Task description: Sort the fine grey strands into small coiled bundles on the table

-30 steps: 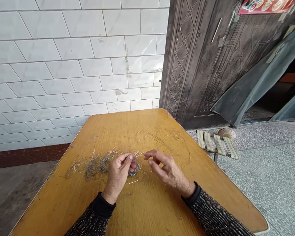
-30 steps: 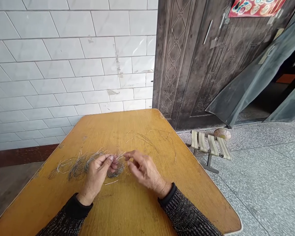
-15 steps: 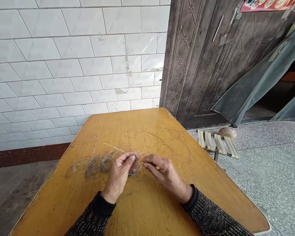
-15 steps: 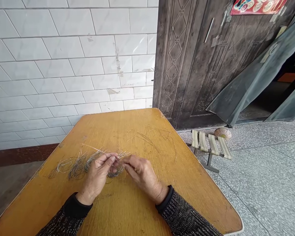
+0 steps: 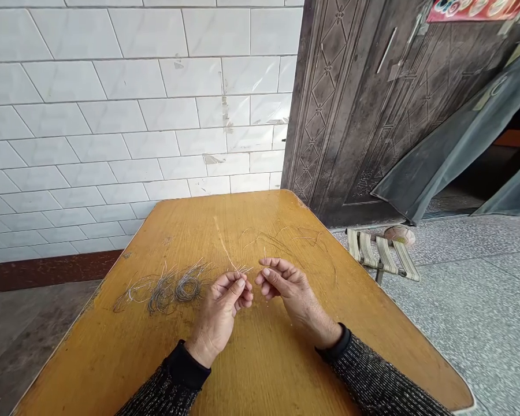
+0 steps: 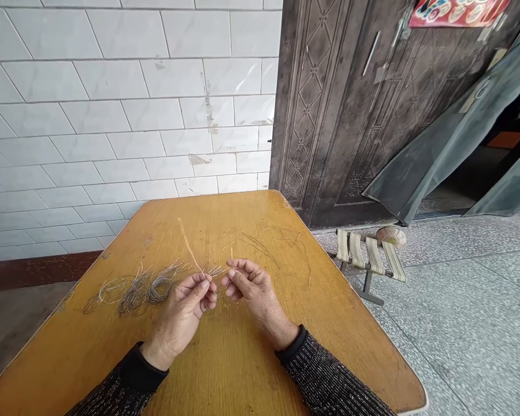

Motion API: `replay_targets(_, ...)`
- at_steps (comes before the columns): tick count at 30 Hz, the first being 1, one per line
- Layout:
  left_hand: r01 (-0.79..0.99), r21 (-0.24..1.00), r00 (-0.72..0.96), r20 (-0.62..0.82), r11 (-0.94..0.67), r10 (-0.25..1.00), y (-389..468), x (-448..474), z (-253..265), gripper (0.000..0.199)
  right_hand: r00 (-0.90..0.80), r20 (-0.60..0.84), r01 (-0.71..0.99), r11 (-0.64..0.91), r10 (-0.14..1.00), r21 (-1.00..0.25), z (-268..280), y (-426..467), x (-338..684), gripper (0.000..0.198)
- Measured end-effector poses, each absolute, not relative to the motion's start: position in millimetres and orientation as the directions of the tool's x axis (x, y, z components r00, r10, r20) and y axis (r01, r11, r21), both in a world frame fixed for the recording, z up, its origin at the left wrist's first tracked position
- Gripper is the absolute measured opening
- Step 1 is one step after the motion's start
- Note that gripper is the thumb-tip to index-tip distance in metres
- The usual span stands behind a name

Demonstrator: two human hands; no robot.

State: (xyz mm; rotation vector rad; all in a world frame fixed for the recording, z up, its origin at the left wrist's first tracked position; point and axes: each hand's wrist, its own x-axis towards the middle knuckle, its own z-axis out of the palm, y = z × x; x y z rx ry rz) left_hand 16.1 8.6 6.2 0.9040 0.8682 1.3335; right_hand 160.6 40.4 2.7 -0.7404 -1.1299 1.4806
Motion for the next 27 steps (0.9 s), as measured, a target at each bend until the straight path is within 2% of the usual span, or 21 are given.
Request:
replay_targets(6, -0.338, 0.941, 0.05, 0.012, 0.005, 0.999, 8.5, 16.6, 3.2, 0.018, -0.212, 0.171, -0.271, 0.11, 0.962, -0.956, 4.1, 43.0, 162.0, 0.031)
replay_targets(13, -0.254, 0.966, -0.007, 0.051, -0.051, 0.999, 9.6, 13.3, 6.1, 0.019, -0.262, 0.331, 0.017, 0.348, 0.907, -0.937, 0.3, 38.7, 165.4, 0.031)
replay_targets(19, -0.205, 0.978, -0.005, 0.027, -0.027, 1.0, 8.5, 13.6, 7.5, 0.019, -0.211, 0.505, 0.401, 0.545, 0.837, -0.736, -2.0, 38.9, 167.9, 0.028)
replay_targets(23, -0.169, 0.985, -0.007, 0.045, -0.045, 0.999, 8.9, 13.3, 8.0, 0.021, -0.218, 0.607, 0.491, 0.623, 0.764, -0.609, 0.5, 37.1, 167.3, 0.025)
replay_targets(27, -0.105, 0.992, -0.025, 0.074, -0.076, 0.997, 8.5, 12.5, 10.8, 0.023, -0.309, 0.641, 0.51, 0.691, 0.702, -0.511, -0.9, 36.9, 168.6, 0.027)
